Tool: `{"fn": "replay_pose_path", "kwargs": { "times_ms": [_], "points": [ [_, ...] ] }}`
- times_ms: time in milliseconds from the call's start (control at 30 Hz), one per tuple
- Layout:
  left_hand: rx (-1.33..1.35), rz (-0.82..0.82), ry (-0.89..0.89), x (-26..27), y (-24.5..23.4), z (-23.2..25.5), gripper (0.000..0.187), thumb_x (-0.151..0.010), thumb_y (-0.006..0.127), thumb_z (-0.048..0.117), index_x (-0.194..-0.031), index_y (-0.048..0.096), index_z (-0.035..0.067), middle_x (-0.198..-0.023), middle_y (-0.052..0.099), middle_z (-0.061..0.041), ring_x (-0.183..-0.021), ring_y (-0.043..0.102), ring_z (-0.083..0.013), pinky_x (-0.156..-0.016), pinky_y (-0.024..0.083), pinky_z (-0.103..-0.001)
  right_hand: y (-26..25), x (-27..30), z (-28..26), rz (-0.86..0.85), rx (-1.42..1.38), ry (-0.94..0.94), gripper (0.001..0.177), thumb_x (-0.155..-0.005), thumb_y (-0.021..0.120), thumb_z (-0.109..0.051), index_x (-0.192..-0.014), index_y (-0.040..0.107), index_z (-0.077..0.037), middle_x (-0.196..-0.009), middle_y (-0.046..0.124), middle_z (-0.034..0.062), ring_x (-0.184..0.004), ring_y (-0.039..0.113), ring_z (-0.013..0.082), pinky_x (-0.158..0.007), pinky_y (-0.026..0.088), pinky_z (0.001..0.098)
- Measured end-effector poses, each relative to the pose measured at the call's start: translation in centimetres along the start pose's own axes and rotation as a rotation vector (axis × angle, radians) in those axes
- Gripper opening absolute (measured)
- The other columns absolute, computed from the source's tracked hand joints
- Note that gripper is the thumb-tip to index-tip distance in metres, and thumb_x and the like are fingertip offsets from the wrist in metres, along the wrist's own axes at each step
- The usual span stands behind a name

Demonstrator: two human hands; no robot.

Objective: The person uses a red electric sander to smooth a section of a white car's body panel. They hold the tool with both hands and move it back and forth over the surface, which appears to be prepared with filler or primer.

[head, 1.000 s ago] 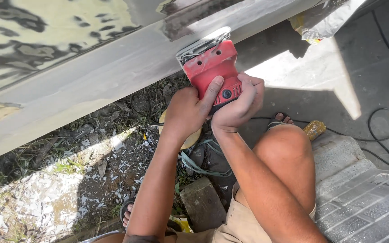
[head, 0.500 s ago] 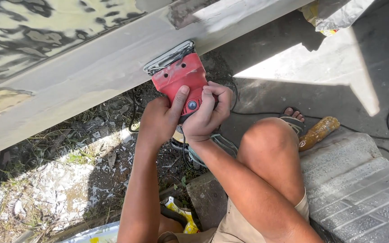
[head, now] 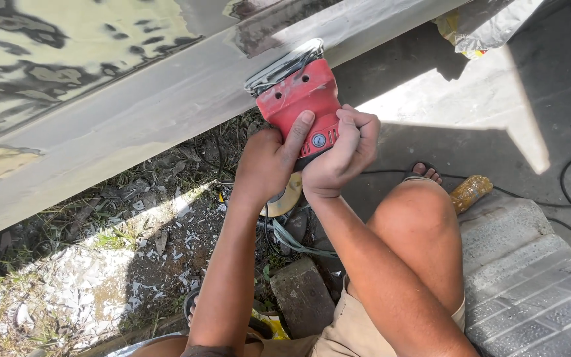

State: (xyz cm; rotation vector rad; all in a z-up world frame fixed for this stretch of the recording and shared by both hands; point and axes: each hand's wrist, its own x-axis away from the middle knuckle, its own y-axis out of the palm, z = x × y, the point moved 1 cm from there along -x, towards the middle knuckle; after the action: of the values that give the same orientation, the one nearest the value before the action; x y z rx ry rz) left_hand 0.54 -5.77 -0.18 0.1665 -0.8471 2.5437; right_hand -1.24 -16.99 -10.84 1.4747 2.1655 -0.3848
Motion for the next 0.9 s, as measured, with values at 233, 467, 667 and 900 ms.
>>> {"fn": "replay_pose_path", "kwargs": {
  "times_ms": [233, 467, 667, 900],
  "points": [
    [-0.008, -0.039, 0.009, -0.7, 0.4, 2.2, 0.089, -0.093, 0.036, 0.072, -0.064, 0.069, -0.005, -0.066, 0.065, -0.030, -0.085, 0.069, -0.0519, -0.073, 0.050, -0.053, -0.8, -3.4, -5.7, 0.010, -0.164, 0.262, 0.019, -0.092, 0.054, -0.020, -0.083, 0.057, -0.004, -0.088, 0.059, 0.0193, -0.088, 0.062, 0.0221, -0.083, 0.045, 0.0300],
    [0.156, -0.071, 0.135, -1.7, 2.3, 3.4, 0.080, -0.089, 0.045, 0.071, -0.058, 0.066, 0.001, -0.060, 0.064, -0.024, -0.077, 0.071, -0.0447, -0.071, 0.052, -0.048, -3.3, -6.7, -1.9, -0.067, -0.094, 0.112, 0.016, -0.091, 0.057, -0.020, -0.088, 0.056, -0.004, -0.088, 0.058, 0.0177, -0.087, 0.063, 0.0226, -0.081, 0.047, 0.0317],
    [0.548, -0.039, 0.174, -4.7, 6.7, 1.6, 0.057, -0.079, 0.070, 0.062, -0.060, 0.062, 0.010, -0.052, 0.066, -0.008, -0.062, 0.072, -0.0198, -0.065, 0.055, -0.031, -3.8, -11.6, -4.0, -0.315, -0.027, -0.238, 0.023, -0.093, 0.060, -0.024, -0.100, 0.055, -0.004, -0.091, 0.057, 0.0139, -0.088, 0.061, 0.0218, -0.078, 0.047, 0.0350],
    [1.106, 0.057, 0.417, -15.6, 22.4, -9.9, 0.043, -0.099, 0.071, 0.034, -0.083, 0.068, -0.006, -0.067, 0.065, -0.010, -0.084, 0.069, -0.0109, -0.076, 0.049, -0.014, -2.8, -11.9, -7.1, -0.512, 0.089, -1.199, 0.031, -0.078, 0.083, -0.032, -0.082, 0.066, -0.006, -0.103, 0.073, 0.0125, -0.095, 0.073, 0.0388, -0.096, 0.054, 0.0486]
  ]
}}
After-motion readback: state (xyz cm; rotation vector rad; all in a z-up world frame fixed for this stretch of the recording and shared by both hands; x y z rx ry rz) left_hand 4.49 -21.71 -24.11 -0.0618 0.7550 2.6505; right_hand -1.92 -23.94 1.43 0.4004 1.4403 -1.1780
